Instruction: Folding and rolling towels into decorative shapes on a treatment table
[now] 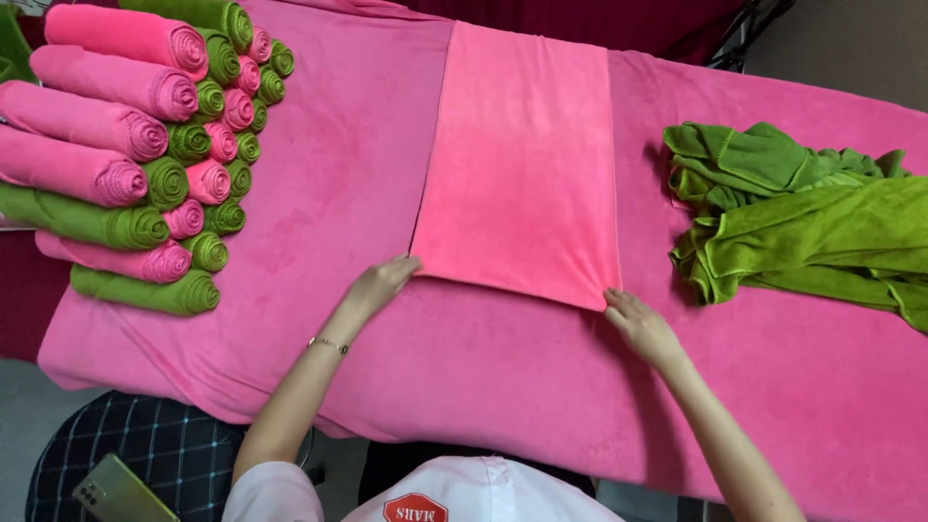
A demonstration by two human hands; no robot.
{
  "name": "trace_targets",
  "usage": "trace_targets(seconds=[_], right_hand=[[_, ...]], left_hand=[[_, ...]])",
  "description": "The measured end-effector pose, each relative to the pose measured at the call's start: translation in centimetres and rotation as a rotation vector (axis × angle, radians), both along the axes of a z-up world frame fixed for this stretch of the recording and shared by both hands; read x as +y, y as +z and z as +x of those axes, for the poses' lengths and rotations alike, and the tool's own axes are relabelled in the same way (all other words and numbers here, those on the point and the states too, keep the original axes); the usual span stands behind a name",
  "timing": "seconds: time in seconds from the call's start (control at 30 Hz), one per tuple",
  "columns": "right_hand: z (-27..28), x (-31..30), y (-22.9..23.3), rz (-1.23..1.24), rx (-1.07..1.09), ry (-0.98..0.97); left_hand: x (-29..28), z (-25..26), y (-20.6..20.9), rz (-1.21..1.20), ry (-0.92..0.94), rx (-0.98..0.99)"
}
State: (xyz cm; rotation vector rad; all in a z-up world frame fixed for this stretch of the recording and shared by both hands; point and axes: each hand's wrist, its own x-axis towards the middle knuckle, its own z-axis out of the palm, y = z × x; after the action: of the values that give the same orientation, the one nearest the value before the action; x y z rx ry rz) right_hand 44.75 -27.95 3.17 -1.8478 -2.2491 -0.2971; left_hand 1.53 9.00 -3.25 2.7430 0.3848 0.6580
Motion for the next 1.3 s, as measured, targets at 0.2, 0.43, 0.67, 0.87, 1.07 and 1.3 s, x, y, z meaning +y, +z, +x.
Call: trace_targets(seconds=[0.2, 0.43, 0.67, 0.87, 1.07, 1.3], right_hand=[[-3.8, -2.7, -3.4, 0.055, -0.009, -0.057], [-7.6, -6.2, -2.6, 0.081, 0.149, -0.055], [-9.7, -10.0, -3.8, 0.013, 0.203, -0.024], [-12.0, -13.0, -4.1, -0.019, 0.261, -0.005], [-14.1, -15.0, -3.8, -0.009, 0.288, 0.003], [-15.2, -17.1, -3.4, -0.066, 0.352, 0.011]], left_hand=[[-4.9, -5.3, -0.4, 0.073, 0.0, -0.118], [-9.6, -7.7, 0.0, 0.064, 0.012, -0.184], [-13.1, -10.6, 0.7, 0.077, -0.044, -0.143], [-15.2, -13.1, -0.2, 0.047, -0.077, -0.138], [-16.9, -14.8, 0.0, 0.055, -0.064, -0.138], [-19.4, -16.1, 1.2, 0.056, -0.049, -0.109]])
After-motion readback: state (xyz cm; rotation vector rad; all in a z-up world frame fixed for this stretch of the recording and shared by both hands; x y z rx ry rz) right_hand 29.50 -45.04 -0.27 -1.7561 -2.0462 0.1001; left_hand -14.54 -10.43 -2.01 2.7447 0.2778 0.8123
